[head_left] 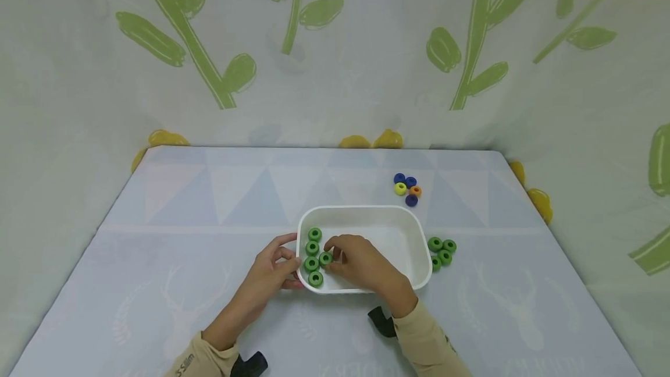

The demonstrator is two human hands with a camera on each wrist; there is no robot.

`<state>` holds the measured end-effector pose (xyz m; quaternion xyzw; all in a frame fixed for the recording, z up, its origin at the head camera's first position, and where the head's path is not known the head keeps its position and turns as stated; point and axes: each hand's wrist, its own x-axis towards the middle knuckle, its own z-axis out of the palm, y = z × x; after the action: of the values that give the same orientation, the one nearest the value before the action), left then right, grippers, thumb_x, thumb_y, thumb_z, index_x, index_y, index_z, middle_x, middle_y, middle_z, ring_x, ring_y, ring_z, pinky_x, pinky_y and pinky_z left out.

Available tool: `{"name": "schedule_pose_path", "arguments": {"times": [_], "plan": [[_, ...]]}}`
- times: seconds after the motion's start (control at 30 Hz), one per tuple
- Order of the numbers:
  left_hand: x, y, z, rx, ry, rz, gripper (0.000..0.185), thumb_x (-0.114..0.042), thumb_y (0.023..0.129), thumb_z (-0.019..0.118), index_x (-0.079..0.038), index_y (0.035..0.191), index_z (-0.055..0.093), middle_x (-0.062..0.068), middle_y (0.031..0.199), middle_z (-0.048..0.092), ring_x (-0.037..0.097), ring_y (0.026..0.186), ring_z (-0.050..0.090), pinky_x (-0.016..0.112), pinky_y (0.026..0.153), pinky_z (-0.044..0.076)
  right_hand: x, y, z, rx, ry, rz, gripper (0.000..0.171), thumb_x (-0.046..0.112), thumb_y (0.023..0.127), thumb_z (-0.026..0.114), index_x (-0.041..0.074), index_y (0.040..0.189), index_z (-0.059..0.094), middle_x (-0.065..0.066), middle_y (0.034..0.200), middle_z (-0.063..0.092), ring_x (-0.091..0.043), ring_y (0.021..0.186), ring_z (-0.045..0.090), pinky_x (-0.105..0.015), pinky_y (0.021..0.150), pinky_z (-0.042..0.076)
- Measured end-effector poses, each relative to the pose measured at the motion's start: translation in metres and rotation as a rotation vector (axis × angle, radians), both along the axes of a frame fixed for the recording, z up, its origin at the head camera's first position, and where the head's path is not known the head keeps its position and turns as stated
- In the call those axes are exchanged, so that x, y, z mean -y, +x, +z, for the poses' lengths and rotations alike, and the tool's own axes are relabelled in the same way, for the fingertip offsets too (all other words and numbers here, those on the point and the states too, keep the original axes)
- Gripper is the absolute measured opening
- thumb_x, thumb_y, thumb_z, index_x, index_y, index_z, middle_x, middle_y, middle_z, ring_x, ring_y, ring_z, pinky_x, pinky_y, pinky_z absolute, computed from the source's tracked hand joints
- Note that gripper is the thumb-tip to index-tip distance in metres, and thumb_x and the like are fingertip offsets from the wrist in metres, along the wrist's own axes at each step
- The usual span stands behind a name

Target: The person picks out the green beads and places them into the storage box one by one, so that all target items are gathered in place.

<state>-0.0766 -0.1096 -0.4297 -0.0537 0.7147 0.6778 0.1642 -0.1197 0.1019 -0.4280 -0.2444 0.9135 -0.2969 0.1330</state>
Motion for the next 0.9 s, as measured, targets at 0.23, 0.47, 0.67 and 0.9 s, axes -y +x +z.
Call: {"name": "schedule_pose_path", "arguments": {"times": [0.23,0.47,0.67,0.9], "plan": [[0.000,-0.001,0.000,-0.002,0.003,-0.003,0.056,-0.005,0.096,0.057,-0.009,0.150,0.041,0.010,0.099,0.056,0.016,0.075,0.065,0.030,0.068,0.065,-0.001,-0.001,-0.001,0.003,0.003,-0.003,0.025,0.014,0.088,0.076,0.011,0.113,0.070,0.002,0.091,0.068,-0.012,0.082,0.058,-0.027,0.073,0.050],[-0.001,-0.002,0.000,0.006,0.001,-0.002,0.056,-0.005,0.096,0.057,-0.009,0.150,0.040,0.011,0.101,0.057,0.016,0.075,0.066,0.031,0.069,0.065,-0.005,-0.001,0.003,0.022,0.011,-0.030,0.027,0.019,0.090,0.074,0.012,0.116,0.069,0.002,0.093,0.068,-0.011,0.081,0.058,-0.027,0.074,0.050],[-0.001,-0.001,-0.001,0.003,0.009,0.000,0.057,-0.004,0.095,0.056,-0.010,0.150,0.040,0.012,0.101,0.057,0.017,0.075,0.067,0.030,0.068,0.065,-0.022,0.000,0.013,-0.008,-0.018,-0.061,0.027,0.024,0.095,0.070,0.011,0.119,0.069,0.003,0.093,0.069,-0.009,0.081,0.057,-0.023,0.071,0.050],[-0.002,0.000,0.000,-0.004,-0.006,0.021,0.056,-0.004,0.096,0.057,-0.011,0.150,0.042,0.011,0.100,0.057,0.016,0.073,0.066,0.030,0.067,0.064,-0.072,0.001,0.030,-0.089,-0.040,-0.185,0.029,0.025,0.094,0.070,0.009,0.119,0.069,0.002,0.094,0.069,-0.010,0.084,0.059,-0.022,0.072,0.052]]}}
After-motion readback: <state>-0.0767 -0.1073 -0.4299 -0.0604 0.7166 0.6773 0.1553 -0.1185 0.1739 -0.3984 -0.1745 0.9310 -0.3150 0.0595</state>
